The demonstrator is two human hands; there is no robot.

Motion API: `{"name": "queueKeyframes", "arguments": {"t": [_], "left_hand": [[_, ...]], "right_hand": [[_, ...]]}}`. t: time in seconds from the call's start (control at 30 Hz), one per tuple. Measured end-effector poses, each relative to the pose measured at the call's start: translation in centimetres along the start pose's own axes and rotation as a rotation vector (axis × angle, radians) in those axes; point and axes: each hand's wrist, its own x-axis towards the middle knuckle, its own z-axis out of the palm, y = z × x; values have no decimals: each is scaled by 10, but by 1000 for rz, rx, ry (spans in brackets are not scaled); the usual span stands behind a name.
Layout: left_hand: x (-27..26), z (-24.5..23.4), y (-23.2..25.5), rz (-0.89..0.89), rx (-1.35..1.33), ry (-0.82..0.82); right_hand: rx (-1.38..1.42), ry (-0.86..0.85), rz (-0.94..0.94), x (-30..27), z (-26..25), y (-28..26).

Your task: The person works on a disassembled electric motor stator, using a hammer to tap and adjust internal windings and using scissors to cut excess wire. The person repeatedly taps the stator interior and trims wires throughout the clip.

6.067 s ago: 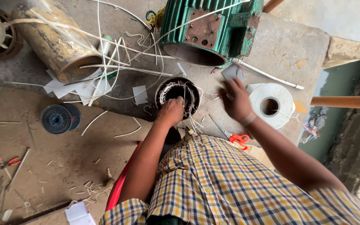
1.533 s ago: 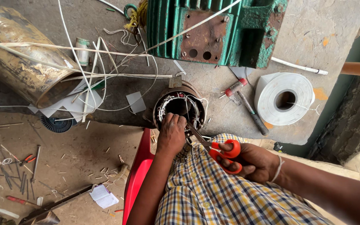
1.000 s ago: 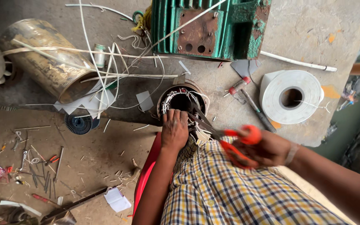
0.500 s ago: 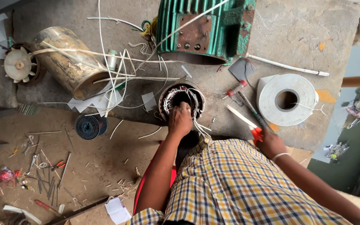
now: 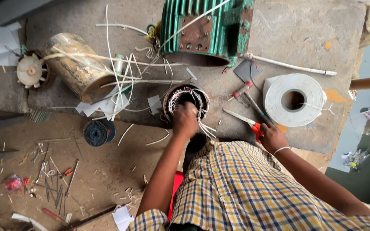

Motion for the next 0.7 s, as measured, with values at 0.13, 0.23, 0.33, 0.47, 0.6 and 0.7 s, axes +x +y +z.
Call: {"name": "queueKeyframes", "arguments": {"t": [0.13, 0.23, 0.33, 0.47, 0.6, 0.7], "left_hand": [[22, -29, -9, -320, -316, 153], [-1, -70, -41, -316, -116, 49], [-63, -101, -78, -485, 302, -552], [-103, -89, -89, -181, 89, -187], [-71, -28, -48, 34, -308, 115], [-40, -1, -30, 170, -150, 204]], "right_hand": [[-47, -58, -63, 3, 7, 4], [-8, -114, -62, 7, -8, -6], [73, -50, -95, 8, -47, -24], [105, 108, -245, 26, -106, -79], [10, 234, -692, 70, -142, -163], [-160, 165, -1043, 113, -139, -235]]}}
